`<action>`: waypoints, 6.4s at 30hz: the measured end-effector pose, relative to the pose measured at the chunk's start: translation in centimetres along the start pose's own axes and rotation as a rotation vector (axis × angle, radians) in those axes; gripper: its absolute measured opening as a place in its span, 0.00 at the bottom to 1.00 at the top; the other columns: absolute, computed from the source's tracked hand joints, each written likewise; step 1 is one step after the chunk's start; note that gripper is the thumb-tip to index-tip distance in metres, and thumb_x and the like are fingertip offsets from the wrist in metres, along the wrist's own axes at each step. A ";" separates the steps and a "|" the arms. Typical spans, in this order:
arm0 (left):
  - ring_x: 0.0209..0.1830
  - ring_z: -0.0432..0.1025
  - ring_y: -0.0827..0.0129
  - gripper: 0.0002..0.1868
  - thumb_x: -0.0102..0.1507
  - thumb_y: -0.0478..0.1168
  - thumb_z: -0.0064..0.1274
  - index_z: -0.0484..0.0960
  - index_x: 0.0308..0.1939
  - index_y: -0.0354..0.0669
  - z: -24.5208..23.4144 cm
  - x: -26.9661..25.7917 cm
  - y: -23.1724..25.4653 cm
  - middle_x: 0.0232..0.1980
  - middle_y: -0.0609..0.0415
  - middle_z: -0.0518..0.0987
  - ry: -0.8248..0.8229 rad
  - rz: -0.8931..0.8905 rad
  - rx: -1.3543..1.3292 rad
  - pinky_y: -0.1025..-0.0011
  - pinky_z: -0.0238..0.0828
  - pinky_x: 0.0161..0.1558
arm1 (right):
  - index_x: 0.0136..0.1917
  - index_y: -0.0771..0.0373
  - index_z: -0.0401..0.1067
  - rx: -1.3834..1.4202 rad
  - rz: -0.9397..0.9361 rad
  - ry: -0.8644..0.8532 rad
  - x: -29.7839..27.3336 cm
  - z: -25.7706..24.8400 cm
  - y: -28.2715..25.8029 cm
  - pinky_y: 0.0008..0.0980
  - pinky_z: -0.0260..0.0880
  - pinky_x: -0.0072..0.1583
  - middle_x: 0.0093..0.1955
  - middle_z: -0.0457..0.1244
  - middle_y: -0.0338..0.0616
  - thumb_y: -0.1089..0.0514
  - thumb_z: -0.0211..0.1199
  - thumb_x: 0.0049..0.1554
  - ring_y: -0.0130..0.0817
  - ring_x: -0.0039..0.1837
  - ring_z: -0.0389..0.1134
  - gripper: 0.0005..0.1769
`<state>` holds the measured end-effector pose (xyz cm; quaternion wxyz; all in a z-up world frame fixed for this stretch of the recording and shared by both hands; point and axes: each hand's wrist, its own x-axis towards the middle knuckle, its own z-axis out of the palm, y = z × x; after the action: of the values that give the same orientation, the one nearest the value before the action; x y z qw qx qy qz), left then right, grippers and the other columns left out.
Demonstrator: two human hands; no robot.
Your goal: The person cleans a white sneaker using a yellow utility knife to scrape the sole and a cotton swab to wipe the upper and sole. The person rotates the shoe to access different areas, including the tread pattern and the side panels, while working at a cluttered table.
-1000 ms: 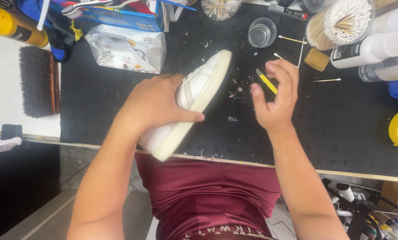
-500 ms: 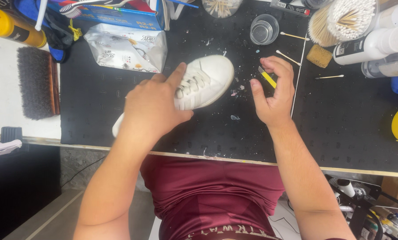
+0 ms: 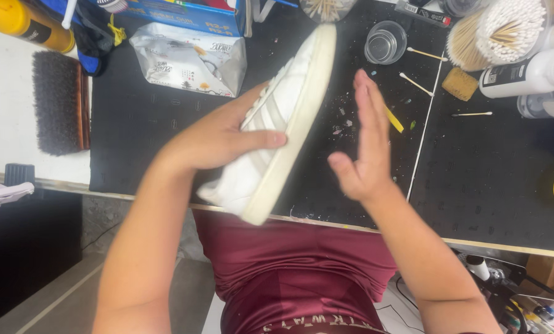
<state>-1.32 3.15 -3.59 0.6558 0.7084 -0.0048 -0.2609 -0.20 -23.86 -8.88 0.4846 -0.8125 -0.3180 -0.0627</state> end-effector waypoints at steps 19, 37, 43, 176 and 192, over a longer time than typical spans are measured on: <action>0.67 0.71 0.60 0.46 0.58 0.49 0.59 0.61 0.76 0.33 -0.4 1.8 -8.1 0.70 0.41 0.72 -0.012 0.159 -0.902 0.64 0.66 0.70 | 0.85 0.54 0.37 -0.079 -0.189 -0.393 -2.3 3.5 -5.2 0.54 0.35 0.85 0.86 0.36 0.54 0.35 0.67 0.58 0.55 0.88 0.36 0.56; 0.82 0.55 0.58 0.52 0.60 0.40 0.64 0.49 0.82 0.42 1.0 2.3 -2.8 0.82 0.42 0.58 0.201 0.468 0.008 0.62 0.51 0.80 | 0.80 0.69 0.50 0.917 0.546 0.062 -0.6 4.2 1.0 0.33 0.74 0.60 0.63 0.65 0.54 0.71 0.66 0.60 0.35 0.62 0.70 0.41; 0.79 0.62 0.60 0.48 0.59 0.39 0.59 0.55 0.81 0.44 -0.4 4.6 -3.4 0.79 0.45 0.66 0.069 0.245 -0.108 0.66 0.56 0.76 | 0.74 0.69 0.53 0.908 0.530 0.049 -0.9 4.2 1.5 0.35 0.74 0.59 0.59 0.66 0.52 0.67 0.63 0.63 0.34 0.59 0.70 0.31; 0.49 0.70 0.58 0.34 0.51 0.40 0.70 0.82 0.64 0.53 1.6 -3.0 3.4 0.53 0.56 0.77 0.385 0.427 0.879 0.61 0.68 0.54 | 0.54 0.66 0.60 0.389 0.472 0.072 -4.5 -5.7 5.4 0.26 0.66 0.52 0.49 0.65 0.42 0.72 0.50 0.62 0.24 0.47 0.62 0.08; 0.36 0.77 0.47 0.26 0.63 0.49 0.64 0.77 0.57 0.34 9.7 -4.0 2.7 0.45 0.43 0.77 0.746 0.176 0.645 0.58 0.73 0.34 | 0.81 0.58 0.56 1.404 0.626 0.195 -2.4 2.1 1.9 0.29 0.64 0.57 0.64 0.62 0.39 0.57 0.64 0.65 0.27 0.59 0.64 0.35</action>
<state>-7.49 -4.87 0.33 0.3801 0.9170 0.0898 0.0812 -1.44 -23.78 -12.38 0.9070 -0.3578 0.0050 0.2221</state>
